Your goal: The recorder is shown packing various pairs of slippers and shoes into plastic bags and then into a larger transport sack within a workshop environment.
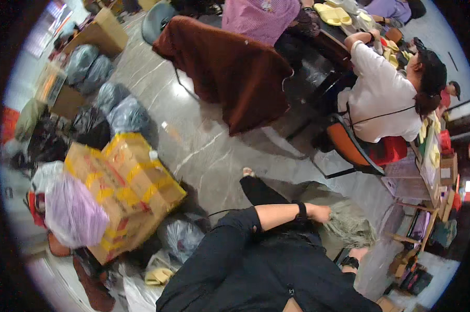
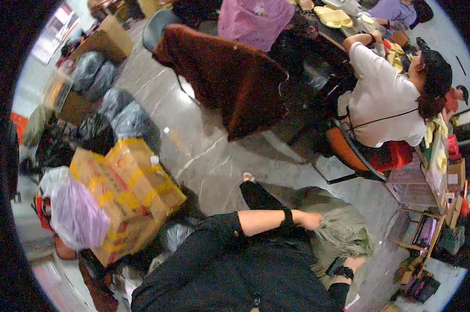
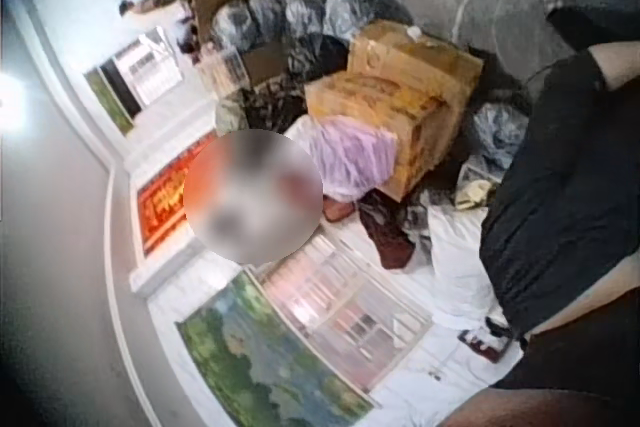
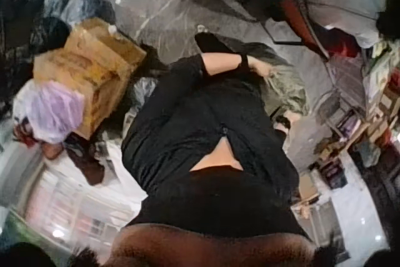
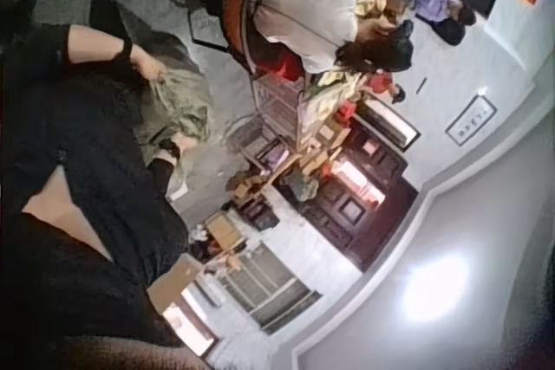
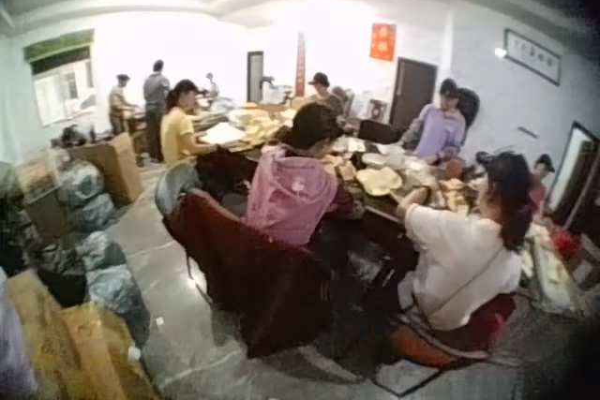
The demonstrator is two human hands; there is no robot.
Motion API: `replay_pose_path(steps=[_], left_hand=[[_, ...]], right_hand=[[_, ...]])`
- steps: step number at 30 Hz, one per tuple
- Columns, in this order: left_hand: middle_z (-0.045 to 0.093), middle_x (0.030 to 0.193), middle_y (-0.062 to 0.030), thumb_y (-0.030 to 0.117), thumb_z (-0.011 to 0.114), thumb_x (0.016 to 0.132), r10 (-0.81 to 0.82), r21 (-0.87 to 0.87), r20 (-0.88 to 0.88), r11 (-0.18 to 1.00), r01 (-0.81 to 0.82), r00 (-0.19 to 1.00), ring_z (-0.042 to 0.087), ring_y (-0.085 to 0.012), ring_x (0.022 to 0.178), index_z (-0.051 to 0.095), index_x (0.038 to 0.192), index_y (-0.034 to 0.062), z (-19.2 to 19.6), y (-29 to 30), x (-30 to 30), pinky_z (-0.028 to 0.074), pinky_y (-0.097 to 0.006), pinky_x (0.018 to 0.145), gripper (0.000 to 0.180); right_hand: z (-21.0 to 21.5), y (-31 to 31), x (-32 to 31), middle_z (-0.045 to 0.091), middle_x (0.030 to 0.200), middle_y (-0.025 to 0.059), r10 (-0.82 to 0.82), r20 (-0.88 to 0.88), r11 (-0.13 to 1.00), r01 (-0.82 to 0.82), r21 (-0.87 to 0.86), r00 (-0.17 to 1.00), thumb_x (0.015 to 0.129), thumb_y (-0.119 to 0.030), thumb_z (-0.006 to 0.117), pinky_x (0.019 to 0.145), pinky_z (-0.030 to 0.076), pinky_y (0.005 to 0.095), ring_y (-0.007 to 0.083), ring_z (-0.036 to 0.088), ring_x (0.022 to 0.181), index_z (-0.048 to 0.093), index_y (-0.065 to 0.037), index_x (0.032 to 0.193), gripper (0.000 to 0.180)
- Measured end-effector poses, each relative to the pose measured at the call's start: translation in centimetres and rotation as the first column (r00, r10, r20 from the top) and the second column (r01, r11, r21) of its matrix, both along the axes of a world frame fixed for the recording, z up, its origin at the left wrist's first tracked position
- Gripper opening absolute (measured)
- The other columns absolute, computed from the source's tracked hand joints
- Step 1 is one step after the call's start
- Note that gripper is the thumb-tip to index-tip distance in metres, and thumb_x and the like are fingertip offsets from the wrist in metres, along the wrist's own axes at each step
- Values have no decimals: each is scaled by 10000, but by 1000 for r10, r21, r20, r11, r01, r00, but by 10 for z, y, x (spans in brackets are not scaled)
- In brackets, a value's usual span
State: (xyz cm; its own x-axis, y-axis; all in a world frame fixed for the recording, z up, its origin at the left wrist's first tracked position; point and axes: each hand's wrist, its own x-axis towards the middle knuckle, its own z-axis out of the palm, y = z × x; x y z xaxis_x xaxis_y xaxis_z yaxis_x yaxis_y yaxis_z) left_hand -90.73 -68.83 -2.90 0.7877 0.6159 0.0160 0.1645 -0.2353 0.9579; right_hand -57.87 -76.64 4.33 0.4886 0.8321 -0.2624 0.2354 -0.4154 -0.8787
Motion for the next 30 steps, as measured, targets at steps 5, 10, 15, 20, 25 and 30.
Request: replay_pose_path(steps=[5, 10, 15, 20, 25, 30], left_hand=[[586, 725, -216, 150, 451, 782, -82, -286, -6, 955, 77, 997, 559, -324, 647, 552, 820, -85, 51, 27, -92, 417, -422, 580, 259], [568, 659, -194, 182, 456, 818, -204, -404, -71, 901, 158, 976, 564, -308, 574, 538, 803, -94, 93, 50, -165, 420, -425, 508, 288], [534, 607, -168, 211, 434, 832, -118, -586, -127, 810, 21, 985, 527, -277, 460, 517, 849, -82, 129, 58, -234, 388, -407, 394, 305], [516, 659, -131, 275, 439, 841, -115, -731, -164, 681, -43, 980, 548, -275, 572, 471, 991, -56, 107, 40, -324, 416, -417, 486, 364], [489, 652, -91, 304, 444, 856, -113, -745, -286, 651, -146, 952, 486, -212, 591, 477, 969, -47, 139, 21, -386, 385, -395, 548, 370], [481, 660, -55, 256, 432, 867, -32, -775, -159, 623, -105, 987, 437, -160, 598, 501, 906, -21, 184, 13, -439, 360, -365, 531, 288]], right_hand=[[29, 0, -136, 557, 1037, 124, -158, -99, 973, 172, 151, 982, 715, 25, 552, 846, 401, 339, 218, 531, 929, 498, 21, 1097, 385], [64, 25, -218, 557, 1049, 107, -386, -633, 794, 592, 142, 671, 828, -157, 462, 823, 436, 354, 247, 543, 941, 507, -19, 1113, 319], [58, 24, -253, 539, 1079, 131, -493, -354, 743, 596, 304, 795, 833, -194, 438, 807, 457, 361, 258, 545, 941, 515, 15, 1093, 342], [54, 33, -369, 563, 1016, 115, -613, -316, 648, 690, 323, 724, 832, -165, 406, 775, 461, 357, 238, 555, 904, 526, 49, 1017, 307], [58, 34, -440, 557, 1027, 132, -651, -323, 584, 725, 365, 687, 818, -108, 410, 798, 457, 368, 250, 553, 911, 523, 50, 1030, 287], [127, 75, -524, 557, 1017, 130, -491, -274, 739, 562, 371, 827, 828, -131, 397, 770, 466, 365, 238, 556, 899, 518, 54, 1043, 309]])
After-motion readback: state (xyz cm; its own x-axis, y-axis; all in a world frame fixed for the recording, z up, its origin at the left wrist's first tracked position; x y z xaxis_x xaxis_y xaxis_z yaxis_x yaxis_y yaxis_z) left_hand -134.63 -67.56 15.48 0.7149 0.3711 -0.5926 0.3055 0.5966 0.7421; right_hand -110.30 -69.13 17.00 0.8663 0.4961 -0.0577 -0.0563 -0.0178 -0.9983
